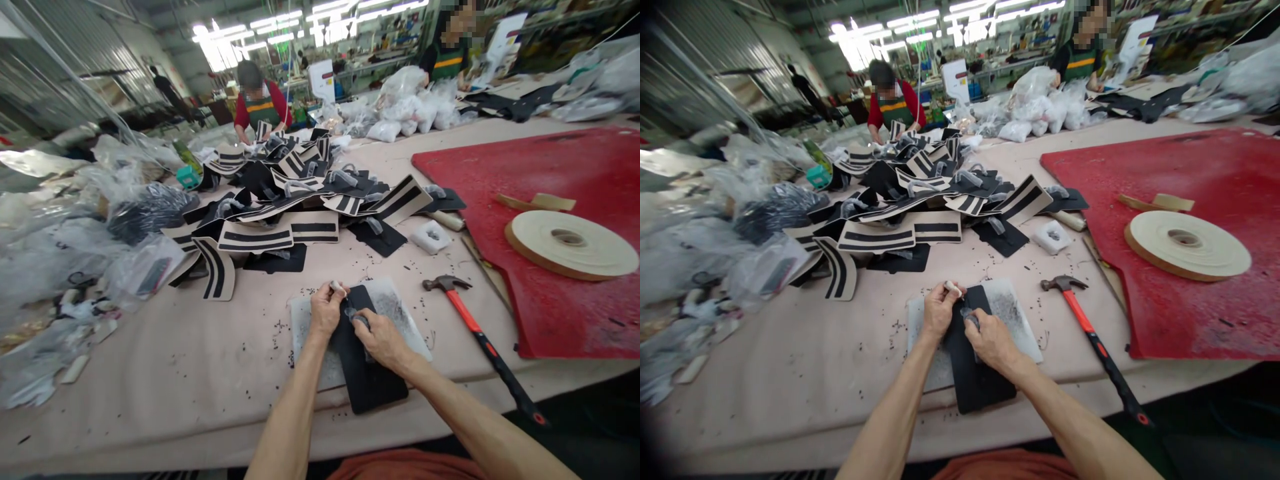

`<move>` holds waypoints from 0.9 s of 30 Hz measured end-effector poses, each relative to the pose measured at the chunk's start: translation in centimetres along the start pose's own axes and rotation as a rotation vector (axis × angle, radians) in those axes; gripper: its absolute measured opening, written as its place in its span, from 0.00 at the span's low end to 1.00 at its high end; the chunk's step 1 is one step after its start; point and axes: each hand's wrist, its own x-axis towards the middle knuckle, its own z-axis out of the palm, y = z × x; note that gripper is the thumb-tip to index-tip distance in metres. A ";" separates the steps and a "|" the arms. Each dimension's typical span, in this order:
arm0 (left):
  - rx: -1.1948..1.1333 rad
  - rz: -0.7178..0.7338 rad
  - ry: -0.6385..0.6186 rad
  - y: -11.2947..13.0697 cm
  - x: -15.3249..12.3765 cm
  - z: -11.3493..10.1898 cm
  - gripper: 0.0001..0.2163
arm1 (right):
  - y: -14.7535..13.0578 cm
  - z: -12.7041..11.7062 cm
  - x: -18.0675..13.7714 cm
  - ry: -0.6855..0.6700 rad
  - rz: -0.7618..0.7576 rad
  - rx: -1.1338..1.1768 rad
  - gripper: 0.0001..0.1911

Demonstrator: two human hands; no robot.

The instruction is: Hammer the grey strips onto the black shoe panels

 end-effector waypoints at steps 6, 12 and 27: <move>-0.004 -0.024 -0.001 0.0 -0.5 -0.2 0.12 | 0.6 0.4 -0.1 0.042 0.011 -0.048 0.18; 0.045 -0.016 -0.003 0.1 -0.7 -0.2 0.11 | 0.2 0.4 -0.2 0.023 0.055 -0.066 0.19; 0.456 0.231 -0.019 0.2 -1.6 0.5 0.04 | 4.5 -4.4 -2.7 0.236 -0.117 -0.096 0.23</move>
